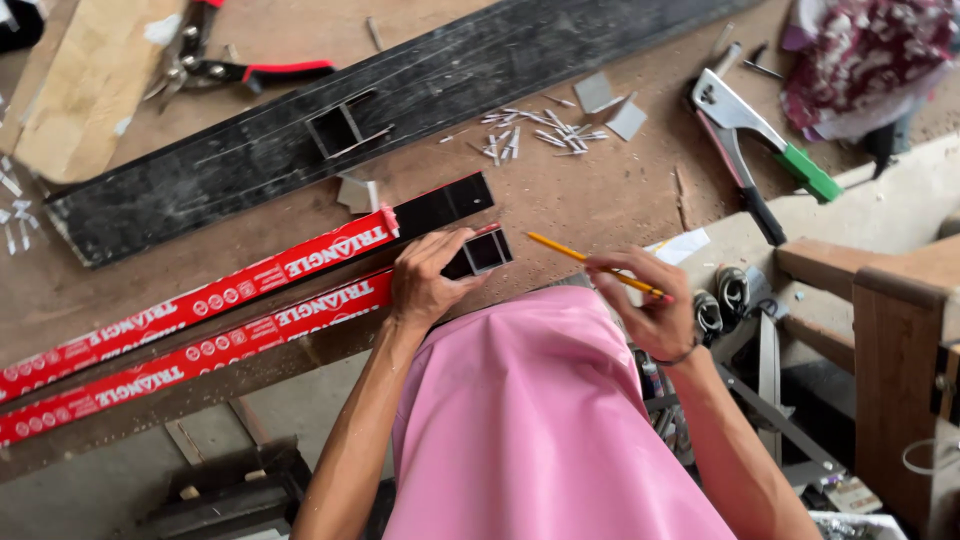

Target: Marking and drilling holes in metal components on a workbench followed by using a hand riveter.

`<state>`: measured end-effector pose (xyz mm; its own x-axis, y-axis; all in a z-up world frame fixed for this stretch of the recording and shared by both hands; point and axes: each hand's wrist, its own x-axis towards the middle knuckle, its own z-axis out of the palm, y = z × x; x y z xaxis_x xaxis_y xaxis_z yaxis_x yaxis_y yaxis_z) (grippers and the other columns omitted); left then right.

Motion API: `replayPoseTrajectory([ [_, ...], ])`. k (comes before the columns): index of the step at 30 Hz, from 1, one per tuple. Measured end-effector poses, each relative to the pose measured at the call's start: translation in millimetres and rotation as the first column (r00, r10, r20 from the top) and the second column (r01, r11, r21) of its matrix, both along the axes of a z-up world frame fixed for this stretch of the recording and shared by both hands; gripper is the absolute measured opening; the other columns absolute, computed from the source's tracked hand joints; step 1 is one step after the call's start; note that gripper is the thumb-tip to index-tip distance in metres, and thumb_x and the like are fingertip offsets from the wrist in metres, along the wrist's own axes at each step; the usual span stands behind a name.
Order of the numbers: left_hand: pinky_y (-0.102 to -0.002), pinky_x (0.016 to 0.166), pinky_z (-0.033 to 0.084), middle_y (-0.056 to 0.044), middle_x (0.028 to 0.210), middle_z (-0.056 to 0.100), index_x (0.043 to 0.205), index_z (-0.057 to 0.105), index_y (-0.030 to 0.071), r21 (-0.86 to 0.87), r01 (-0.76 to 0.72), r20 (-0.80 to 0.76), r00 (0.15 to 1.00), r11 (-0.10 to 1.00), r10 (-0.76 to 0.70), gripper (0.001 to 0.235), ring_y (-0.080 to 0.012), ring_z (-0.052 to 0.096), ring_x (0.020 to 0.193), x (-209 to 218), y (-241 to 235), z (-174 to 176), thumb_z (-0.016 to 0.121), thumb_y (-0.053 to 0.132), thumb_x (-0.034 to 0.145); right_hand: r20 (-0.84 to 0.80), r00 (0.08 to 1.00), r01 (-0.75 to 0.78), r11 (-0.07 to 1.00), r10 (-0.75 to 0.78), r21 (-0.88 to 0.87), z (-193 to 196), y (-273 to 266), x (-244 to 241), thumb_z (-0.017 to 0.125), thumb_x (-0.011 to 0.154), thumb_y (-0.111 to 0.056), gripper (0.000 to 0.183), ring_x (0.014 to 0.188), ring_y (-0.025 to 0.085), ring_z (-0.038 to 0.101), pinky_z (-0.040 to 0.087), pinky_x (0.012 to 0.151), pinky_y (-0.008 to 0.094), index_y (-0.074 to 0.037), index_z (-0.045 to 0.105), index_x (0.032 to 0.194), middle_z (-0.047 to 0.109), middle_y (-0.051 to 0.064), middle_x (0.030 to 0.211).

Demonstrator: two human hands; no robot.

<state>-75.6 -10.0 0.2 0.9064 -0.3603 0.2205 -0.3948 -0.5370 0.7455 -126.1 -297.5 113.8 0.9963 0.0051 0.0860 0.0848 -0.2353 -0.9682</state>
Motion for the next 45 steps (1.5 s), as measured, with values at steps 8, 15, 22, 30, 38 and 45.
replayPoseTrajectory([
  [8,-0.041,0.079,0.056,-0.006,0.108,0.079,0.117,0.073,0.014,-0.013,-0.03,-0.051,0.998,0.999,0.03,0.053,-0.0269,0.074,0.101,-4.2,2.0,-1.6,0.09,0.039,0.074,0.004,1.0,-0.001,1.0,0.001,-0.015,-14.8,13.8,1.0,0.053,0.103,0.008,0.021,0.088,0.027,0.072,0.054,0.074,0.036,0.008,0.071,0.111,0.075,0.021,0.099],
  [15,-0.037,0.091,0.054,-0.005,0.107,0.078,0.106,0.073,0.01,-0.154,0.005,-0.005,1.0,0.988,-0.006,0.056,-0.0235,0.072,0.106,-5.7,2.5,5.3,0.087,0.055,0.076,0.258,0.926,-0.209,0.944,0.276,-0.257,-32.1,61.3,31.2,0.083,0.085,-0.017,0.027,0.128,0.046,0.06,0.048,0.098,0.058,-0.007,0.06,0.096,0.066,0.023,0.138],
  [22,-0.043,0.096,0.05,-0.005,0.099,0.075,0.104,0.072,0.012,-0.257,0.154,-0.2,0.957,0.954,-0.209,0.047,-0.0262,0.069,0.103,0.6,2.7,50.1,0.071,0.058,0.09,0.134,0.961,-0.233,0.97,0.24,-0.068,-50.3,74.5,29.5,0.078,0.089,-0.006,0.024,0.083,0.032,0.074,0.058,0.077,0.046,-0.004,0.065,0.109,0.075,0.011,0.09],
  [30,-0.041,0.106,0.047,-0.006,0.113,0.068,0.13,0.067,0.013,-0.029,0.041,-0.046,0.998,0.999,-0.042,0.06,-0.0244,0.063,0.119,-13.3,-1.6,13.0,0.085,0.047,0.084,-0.085,0.992,-0.104,0.981,0.091,-0.161,-70.5,67.7,30.4,0.076,0.093,-0.021,0.04,0.08,0.032,0.077,0.061,0.063,0.039,-0.009,0.068,0.131,0.079,0.014,0.098],
  [38,-0.043,0.107,0.05,-0.012,0.123,0.065,0.144,0.055,0.009,0.094,0.032,-0.076,0.997,0.995,-0.025,0.078,-0.0291,0.065,0.119,-15.7,-8.1,4.7,0.087,0.042,0.08,-0.027,0.99,0.138,0.99,-0.138,-0.007,-51.2,8.3,11.2,0.033,0.108,-0.051,0.063,0.094,0.034,0.073,0.061,0.069,0.037,0.003,0.047,0.138,0.062,0.026,0.127],
  [45,-0.041,0.096,0.056,-0.008,0.116,0.072,0.13,0.067,0.011,0.026,0.05,-0.104,0.993,0.998,-0.047,0.064,-0.0284,0.071,0.109,-9.6,2.6,-8.1,0.091,0.033,0.076,0.021,0.975,0.223,0.973,-0.222,-0.062,-51.9,-15.1,-8.2,0.039,0.109,-0.043,0.062,0.091,0.037,0.073,0.061,0.066,0.039,0.011,0.048,0.14,0.055,0.027,0.127],
])
